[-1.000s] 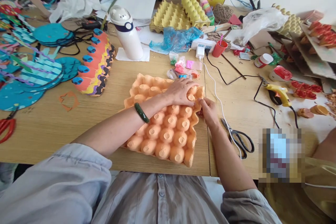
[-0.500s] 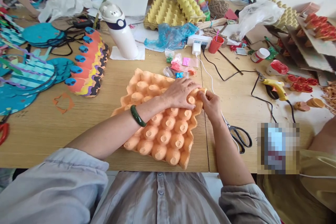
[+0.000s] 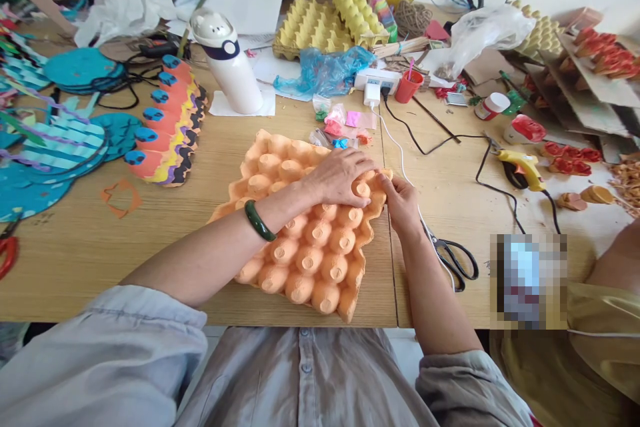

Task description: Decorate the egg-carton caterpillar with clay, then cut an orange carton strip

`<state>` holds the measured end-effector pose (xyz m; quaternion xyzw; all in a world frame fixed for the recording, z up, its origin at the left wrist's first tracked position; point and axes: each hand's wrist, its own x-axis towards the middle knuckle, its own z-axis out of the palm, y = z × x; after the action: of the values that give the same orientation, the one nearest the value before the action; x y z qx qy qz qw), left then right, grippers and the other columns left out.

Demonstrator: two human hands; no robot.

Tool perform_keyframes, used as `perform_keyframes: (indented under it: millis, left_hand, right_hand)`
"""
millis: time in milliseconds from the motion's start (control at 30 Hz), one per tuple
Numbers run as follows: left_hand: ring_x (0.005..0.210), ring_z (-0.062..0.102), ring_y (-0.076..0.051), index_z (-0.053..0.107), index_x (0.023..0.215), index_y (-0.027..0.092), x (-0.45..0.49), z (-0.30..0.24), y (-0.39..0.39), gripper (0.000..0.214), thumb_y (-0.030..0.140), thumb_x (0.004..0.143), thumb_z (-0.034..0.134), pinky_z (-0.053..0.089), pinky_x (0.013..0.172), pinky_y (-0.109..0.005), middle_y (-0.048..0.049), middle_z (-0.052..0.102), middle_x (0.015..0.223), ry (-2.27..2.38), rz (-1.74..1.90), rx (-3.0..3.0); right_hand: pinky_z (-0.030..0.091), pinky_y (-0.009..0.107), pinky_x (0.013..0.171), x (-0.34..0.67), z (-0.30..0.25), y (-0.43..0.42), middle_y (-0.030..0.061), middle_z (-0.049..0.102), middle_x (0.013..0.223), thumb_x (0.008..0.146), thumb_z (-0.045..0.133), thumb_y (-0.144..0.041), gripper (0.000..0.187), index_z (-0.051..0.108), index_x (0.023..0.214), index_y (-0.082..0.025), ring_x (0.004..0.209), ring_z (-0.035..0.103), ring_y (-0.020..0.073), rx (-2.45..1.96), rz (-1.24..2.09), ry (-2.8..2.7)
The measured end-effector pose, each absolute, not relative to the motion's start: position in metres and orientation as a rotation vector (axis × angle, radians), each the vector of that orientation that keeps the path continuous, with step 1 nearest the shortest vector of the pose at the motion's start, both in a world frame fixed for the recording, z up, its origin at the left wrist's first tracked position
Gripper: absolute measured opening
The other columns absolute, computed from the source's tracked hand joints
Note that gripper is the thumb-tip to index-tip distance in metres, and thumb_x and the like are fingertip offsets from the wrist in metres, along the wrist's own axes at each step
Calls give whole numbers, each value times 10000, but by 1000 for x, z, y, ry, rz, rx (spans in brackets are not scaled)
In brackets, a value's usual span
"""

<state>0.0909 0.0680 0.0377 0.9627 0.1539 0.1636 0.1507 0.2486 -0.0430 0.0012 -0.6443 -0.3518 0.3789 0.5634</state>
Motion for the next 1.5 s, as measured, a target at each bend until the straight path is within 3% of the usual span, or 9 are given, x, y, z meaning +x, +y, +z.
perform_keyframes:
  millis: [433,667,1500]
  left_hand:
    - [1228,599,-307,652,1195,202,90,46,66,477,353,749,727,448,1078,-458,-87,689,1278,430,463,2708]
    - [1220,606,-306,659,1162,211,88,47,67,416,346,772,710,450,1080,-462,-73,701,1252,425,483,2666]
    - [1287,601,-301,623,1281,204,87,45,71,580,373,744,766,427,1159,-468,-101,689,1337,386,602,2585]
  right_hand:
    - [429,269,495,245,1,-43,-16,543,606,669,760,-686,503,601,679,-209,526,471,119,-1477,978,-686]
    - [441,267,502,244,1,-44,-9,581,607,710,756,-653,465,634,696,-204,527,496,121,-1463,965,-680]
    - [522,254,563,249,2,-45,-2,691,671,670,862,-563,394,711,714,-203,565,596,119,-1253,1027,-645]
